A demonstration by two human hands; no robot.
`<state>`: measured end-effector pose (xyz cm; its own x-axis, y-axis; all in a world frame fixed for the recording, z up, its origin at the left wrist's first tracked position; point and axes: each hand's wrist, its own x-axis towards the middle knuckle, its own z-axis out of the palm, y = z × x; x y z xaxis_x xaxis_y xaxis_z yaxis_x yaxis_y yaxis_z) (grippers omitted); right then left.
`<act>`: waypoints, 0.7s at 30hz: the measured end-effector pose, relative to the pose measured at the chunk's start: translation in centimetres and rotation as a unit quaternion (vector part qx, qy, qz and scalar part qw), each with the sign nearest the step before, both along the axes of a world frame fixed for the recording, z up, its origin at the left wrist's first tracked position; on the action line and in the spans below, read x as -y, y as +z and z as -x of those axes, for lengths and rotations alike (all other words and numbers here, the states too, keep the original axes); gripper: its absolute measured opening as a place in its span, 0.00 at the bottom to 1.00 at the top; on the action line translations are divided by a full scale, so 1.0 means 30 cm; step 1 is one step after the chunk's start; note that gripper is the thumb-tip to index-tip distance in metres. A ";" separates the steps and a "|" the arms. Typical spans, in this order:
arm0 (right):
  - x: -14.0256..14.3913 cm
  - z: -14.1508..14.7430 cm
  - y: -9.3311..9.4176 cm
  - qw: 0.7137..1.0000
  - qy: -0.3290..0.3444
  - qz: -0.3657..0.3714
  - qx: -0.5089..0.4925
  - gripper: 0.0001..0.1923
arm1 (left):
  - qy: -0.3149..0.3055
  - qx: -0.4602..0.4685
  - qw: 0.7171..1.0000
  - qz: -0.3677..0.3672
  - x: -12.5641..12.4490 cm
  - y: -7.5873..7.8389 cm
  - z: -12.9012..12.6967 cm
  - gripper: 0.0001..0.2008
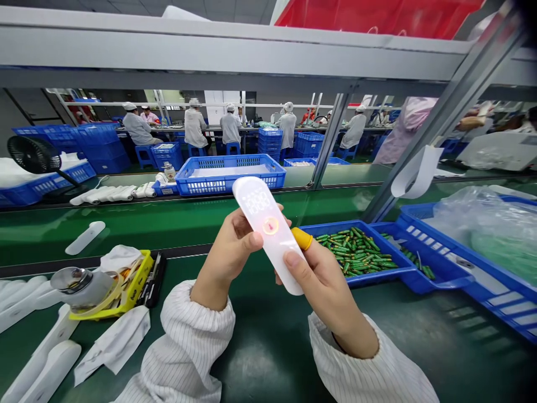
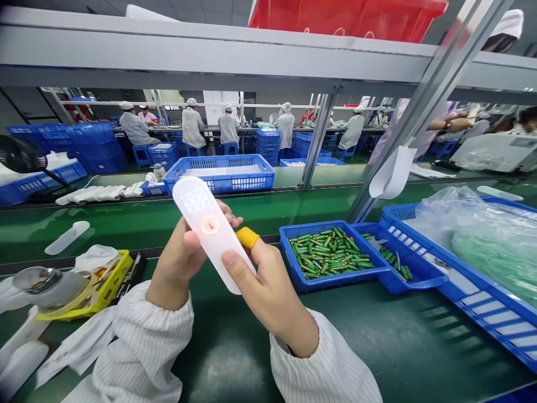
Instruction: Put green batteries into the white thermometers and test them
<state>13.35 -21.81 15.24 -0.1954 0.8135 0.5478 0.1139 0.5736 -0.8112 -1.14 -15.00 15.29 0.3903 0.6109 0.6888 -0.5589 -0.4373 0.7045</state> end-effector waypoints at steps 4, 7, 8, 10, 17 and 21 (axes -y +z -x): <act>-0.022 0.013 -0.017 0.998 0.003 -0.009 -0.061 0.20 | 0.035 -0.016 0.999 0.026 0.012 0.007 -0.011 0.27; -0.037 0.018 -0.026 0.998 -0.018 -0.009 -0.063 0.23 | 0.055 -0.039 0.997 0.046 0.015 0.011 -0.006 0.27; -0.040 0.018 -0.027 0.998 -0.028 -0.008 -0.049 0.23 | 0.058 -0.046 0.996 0.053 0.015 0.013 -0.002 0.27; -0.045 0.012 -0.025 0.999 -0.050 -0.008 -0.001 0.23 | 0.066 -0.058 0.994 0.064 0.010 0.016 0.003 0.27; -0.048 -0.020 -0.025 0.928 -0.095 0.029 0.360 0.20 | 0.161 -0.037 0.974 0.155 -0.142 -0.026 0.003 0.32; -0.041 -0.018 -0.034 0.868 0.013 -0.013 0.496 0.16 | 0.334 -0.129 0.890 0.281 -0.324 -0.127 0.053 0.27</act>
<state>13.90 -20.59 14.22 -0.6000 0.7911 0.1186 0.7351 0.6037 -0.3085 -2.72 -5.29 11.49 -0.0894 0.9860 0.1408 -0.0940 -0.1491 0.9843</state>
